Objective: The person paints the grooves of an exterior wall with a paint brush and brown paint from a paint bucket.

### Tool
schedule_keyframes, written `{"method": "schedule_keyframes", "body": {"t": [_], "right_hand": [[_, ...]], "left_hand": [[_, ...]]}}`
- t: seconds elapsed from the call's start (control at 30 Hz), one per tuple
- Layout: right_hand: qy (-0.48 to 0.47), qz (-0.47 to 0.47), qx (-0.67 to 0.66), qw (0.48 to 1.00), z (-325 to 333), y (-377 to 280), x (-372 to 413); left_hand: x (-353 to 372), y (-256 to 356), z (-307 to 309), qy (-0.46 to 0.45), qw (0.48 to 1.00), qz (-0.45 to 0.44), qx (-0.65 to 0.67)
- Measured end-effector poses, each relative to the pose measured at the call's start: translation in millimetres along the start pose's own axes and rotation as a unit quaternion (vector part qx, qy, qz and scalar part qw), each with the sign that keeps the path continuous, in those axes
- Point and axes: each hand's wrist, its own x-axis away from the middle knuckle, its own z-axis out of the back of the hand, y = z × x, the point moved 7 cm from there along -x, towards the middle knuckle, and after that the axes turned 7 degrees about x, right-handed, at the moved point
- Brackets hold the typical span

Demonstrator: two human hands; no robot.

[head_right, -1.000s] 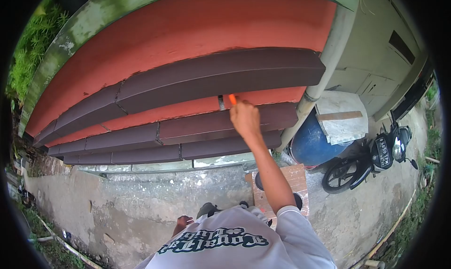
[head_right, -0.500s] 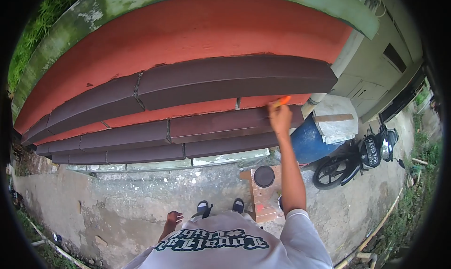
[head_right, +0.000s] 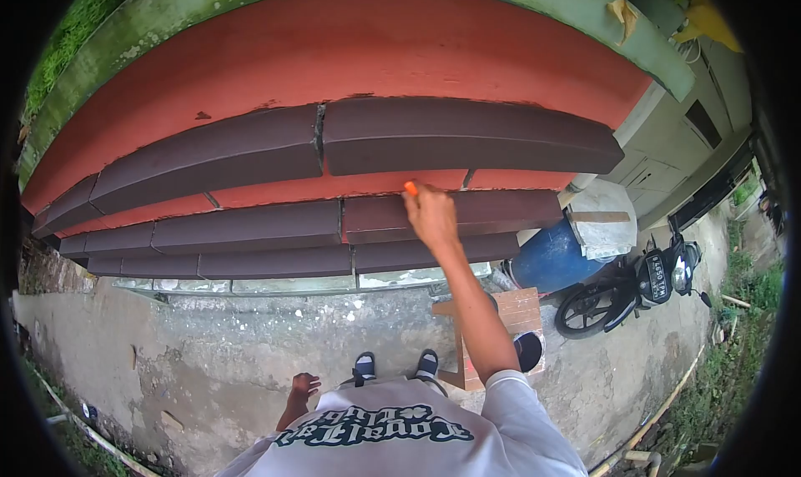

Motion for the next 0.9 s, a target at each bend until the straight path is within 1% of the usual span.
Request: {"method": "schedule_keyframes", "body": {"t": [0.03,0.1,0.2,0.23,0.3,0.37,0.43,0.53,0.63,0.7,0.8,0.9], "right_hand": [[-0.055,-0.019,-0.071,0.996,-3.4,-20.6,2.2],[-0.103,-0.016,-0.216,0.971,-15.1,-46.6,6.9],[-0.110,0.000,-0.315,0.943,-11.0,-50.9,15.1],[-0.121,-0.004,-0.295,0.948,-2.6,-44.5,16.5],[-0.106,0.009,-0.263,0.959,11.4,-19.3,21.1],[-0.066,0.002,-0.203,0.977,25.4,18.3,25.5],[-0.023,-0.044,-0.154,0.987,34.8,58.4,30.6],[0.053,-0.112,-0.048,0.991,47.3,73.0,37.7],[0.126,-0.029,-0.034,0.991,32.7,34.5,44.7],[0.138,-0.007,-0.012,0.990,14.2,-0.9,45.4],[0.102,0.023,-0.074,0.992,-10.5,-48.9,44.3],[0.038,0.072,-0.235,0.968,-40.4,-85.2,45.4]], "left_hand": [[0.6,-2.3,5.7,-0.003,1.000,0.003,0.000],[1.9,-3.7,16.8,-0.007,1.000,0.006,0.001],[3.7,0.0,32.1,-0.020,1.000,-0.010,0.010],[3.4,-0.4,34.8,-0.024,1.000,-0.014,0.013],[-0.2,0.5,42.7,-0.008,1.000,-0.002,0.024],[-4.6,1.3,49.1,0.003,1.000,-0.001,0.027],[-5.1,3.0,56.0,0.010,1.000,-0.010,0.018],[-3.4,-3.6,66.1,0.009,1.000,-0.005,0.022],[-4.2,-7.7,72.8,0.006,1.000,0.008,0.028],[-5.9,-13.6,78.0,0.004,0.999,0.016,0.031],[-7.9,-13.9,80.7,-0.001,0.999,0.023,0.031],[-4.2,-5.8,79.3,-0.015,1.000,0.014,0.020]]}}
